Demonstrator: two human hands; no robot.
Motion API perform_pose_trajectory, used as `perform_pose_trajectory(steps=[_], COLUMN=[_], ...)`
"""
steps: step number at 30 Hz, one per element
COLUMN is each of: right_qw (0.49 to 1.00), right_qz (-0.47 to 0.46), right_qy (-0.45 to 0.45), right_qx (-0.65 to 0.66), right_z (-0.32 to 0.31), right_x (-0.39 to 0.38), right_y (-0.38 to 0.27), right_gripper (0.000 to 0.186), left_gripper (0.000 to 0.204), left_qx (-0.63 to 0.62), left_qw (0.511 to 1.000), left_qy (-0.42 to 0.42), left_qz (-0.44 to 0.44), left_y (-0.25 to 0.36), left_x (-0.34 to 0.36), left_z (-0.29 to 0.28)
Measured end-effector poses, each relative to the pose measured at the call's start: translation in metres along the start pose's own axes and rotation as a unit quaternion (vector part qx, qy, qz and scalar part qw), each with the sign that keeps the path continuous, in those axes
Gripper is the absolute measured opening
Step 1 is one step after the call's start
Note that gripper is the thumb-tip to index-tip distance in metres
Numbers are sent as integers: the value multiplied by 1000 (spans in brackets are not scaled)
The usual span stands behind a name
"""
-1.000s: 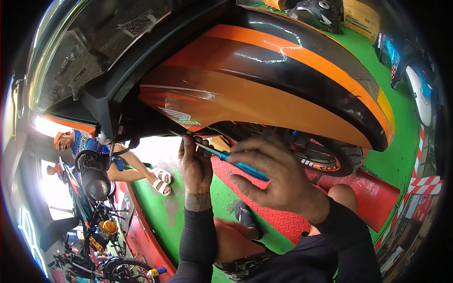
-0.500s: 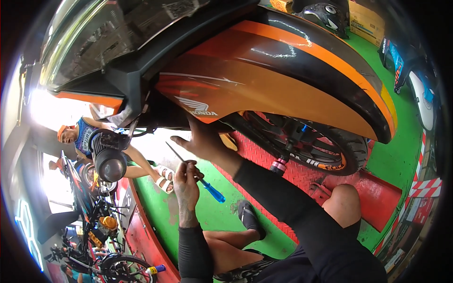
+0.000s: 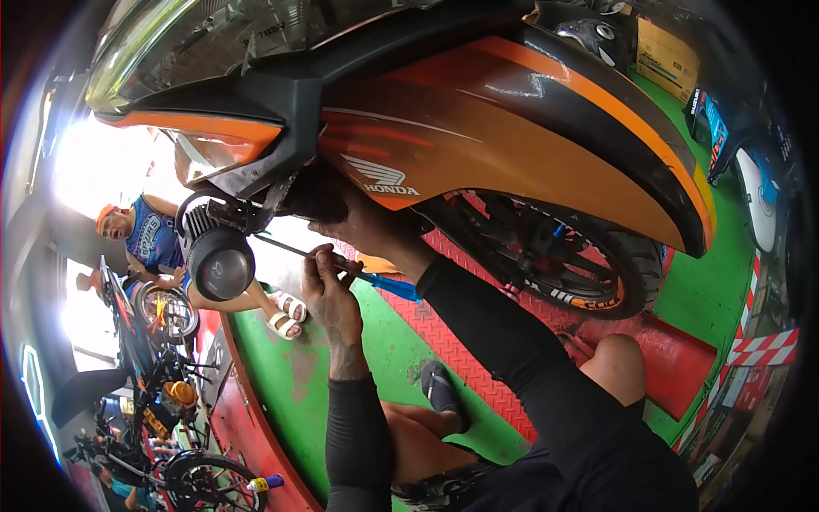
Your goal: Using a screwdriver and cloth to remove and clean panels on a motorcycle.
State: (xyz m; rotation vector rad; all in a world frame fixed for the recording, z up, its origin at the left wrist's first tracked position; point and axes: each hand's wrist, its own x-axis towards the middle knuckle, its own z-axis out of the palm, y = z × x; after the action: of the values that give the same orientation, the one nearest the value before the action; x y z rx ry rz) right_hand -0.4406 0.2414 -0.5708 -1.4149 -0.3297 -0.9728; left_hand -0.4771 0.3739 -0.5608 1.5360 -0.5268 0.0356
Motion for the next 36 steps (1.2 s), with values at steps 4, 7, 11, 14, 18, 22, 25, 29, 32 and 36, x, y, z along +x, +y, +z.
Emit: perform_pose_trajectory(steps=[4,7,11,14,18,22,25,29,32,36], right_qw=[996,985,985,985,977,986,990,997,997,986], right_qz=[83,148,146,-35,44,87,118,69,33,105], right_qy=[19,-5,-40,51,93,64,15,16,7,-8], right_qx=[18,84,88,-160,-189,-128,-73,-19,-71,-129], right_z=[-4,-7,-21,-27,-5,-4,-7,-12,-11,-9], right_x=[-6,-7,-5,-12,-22,-14,0,10,8,2], right_y=[-4,-27,3,21,10,-8,-21,-12,-2,9], right_gripper=[78,75,57,44,35,44,55,55,50,52], left_gripper=[28,26,29,31,31,29,28,25,22,25], left_qx=[-23,-76,-191,-223,-252,-260,-244,-233,-222,-212], left_qw=[999,996,979,972,964,961,965,967,969,969], left_qy=[24,29,72,64,86,92,97,94,106,126], left_qz=[-6,24,-14,-17,-25,-19,-30,-24,-13,-13], left_y=[-8,-11,-22,-21,-17,-18,-16,-18,-19,-19], left_x=[9,21,30,36,35,36,37,34,33,35], left_z=[11,10,22,29,32,31,30,35,35,32])
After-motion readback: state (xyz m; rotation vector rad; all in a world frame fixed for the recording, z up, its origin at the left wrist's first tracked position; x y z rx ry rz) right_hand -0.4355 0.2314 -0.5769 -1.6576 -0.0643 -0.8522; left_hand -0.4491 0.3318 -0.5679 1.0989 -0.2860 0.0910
